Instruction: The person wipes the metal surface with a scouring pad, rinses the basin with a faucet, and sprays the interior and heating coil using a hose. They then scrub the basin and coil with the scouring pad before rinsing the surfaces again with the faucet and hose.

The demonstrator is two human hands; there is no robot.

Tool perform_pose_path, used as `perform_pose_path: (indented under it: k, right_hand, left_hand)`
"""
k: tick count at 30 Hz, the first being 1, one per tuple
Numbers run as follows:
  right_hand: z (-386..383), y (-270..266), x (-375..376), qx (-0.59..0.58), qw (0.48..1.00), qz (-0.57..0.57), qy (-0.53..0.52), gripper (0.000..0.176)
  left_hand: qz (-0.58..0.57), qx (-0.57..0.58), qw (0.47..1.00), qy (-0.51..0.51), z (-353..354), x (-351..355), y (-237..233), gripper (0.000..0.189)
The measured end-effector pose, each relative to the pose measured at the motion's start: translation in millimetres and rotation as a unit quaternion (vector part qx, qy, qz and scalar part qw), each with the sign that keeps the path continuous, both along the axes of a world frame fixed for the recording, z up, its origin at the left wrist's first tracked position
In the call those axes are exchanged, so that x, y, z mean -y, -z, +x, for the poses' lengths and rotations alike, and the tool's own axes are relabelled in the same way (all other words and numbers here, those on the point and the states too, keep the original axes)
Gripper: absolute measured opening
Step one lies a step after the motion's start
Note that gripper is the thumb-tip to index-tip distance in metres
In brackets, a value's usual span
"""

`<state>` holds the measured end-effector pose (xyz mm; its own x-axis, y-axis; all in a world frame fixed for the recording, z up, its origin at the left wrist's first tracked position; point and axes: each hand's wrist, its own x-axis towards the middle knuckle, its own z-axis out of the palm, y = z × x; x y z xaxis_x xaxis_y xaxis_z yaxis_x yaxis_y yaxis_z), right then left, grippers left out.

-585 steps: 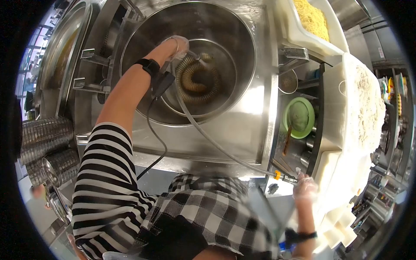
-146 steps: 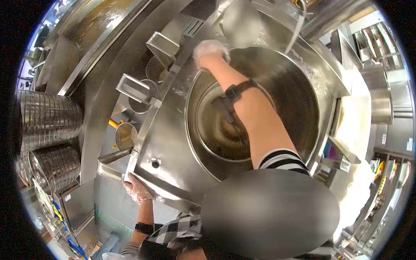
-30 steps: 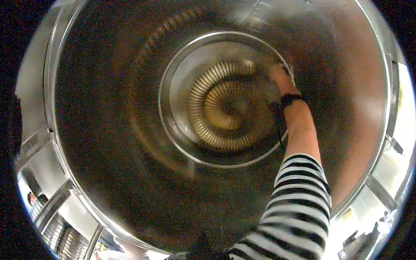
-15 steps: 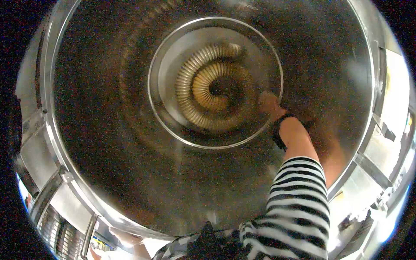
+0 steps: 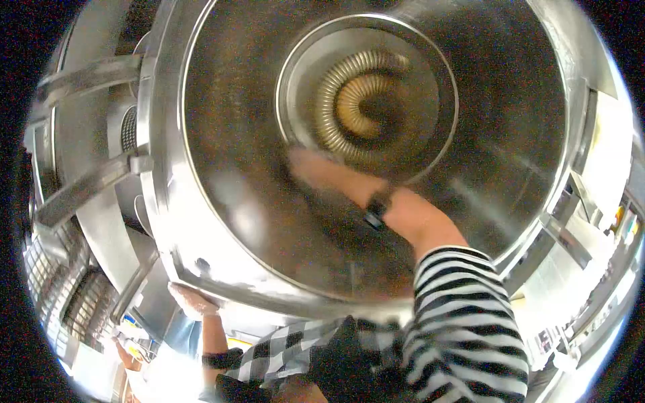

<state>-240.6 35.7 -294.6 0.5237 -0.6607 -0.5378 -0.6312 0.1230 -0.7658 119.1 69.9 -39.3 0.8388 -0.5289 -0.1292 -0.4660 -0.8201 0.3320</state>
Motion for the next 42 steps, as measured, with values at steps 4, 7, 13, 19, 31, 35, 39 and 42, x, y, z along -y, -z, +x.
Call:
perform_pose_path:
  k: [4,7,13,19,31,35,39,42]
  right_hand:
    - [12.4,38.1,-49.8,-0.134,0.89,-0.328,-0.287,0.043]
    - [-91.6,-153.1,-51.6,-0.156,0.971,-0.012,-0.18,0.041]
    - [-46.8,-245.8,-1.1,-0.118,0.967,0.187,-0.124,0.052]
    - [21.0,-297.0,70.7,0.179,0.975,-0.012,0.134,0.051]
    - [-53.7,-400.9,-178.2,-0.128,0.881,-0.364,0.273,0.043]
    - [-57.1,-371.9,-262.8,-0.239,0.837,-0.331,0.365,0.045]
    - [-73.9,-298.7,-279.0,-0.213,0.835,-0.237,0.449,0.043]
    - [-60.2,-357.0,-239.8,-0.261,0.846,-0.092,0.456,0.044]
  left_hand:
    - [0.058,-0.014,0.998,-0.021,-13.0,13.0,-13.6,0.055]
    - [0.114,0.053,0.99,0.069,0.8,5.2,-3.3,0.051]
    - [0.132,0.001,0.991,0.027,-29.8,20.6,-29.2,0.065]
    - [0.075,-0.047,0.996,-0.007,-22.0,18.8,-32.8,0.067]
    - [0.015,0.017,0.986,0.167,30.5,-8.3,52.0,0.049]
    - [0.106,0.24,0.908,0.326,48.9,-14.9,80.2,0.039]
    - [0.632,0.434,0.472,0.435,-21.9,8.4,13.2,0.04]
    - [0.5,0.476,0.547,0.474,-9.4,-18.1,24.6,0.045]
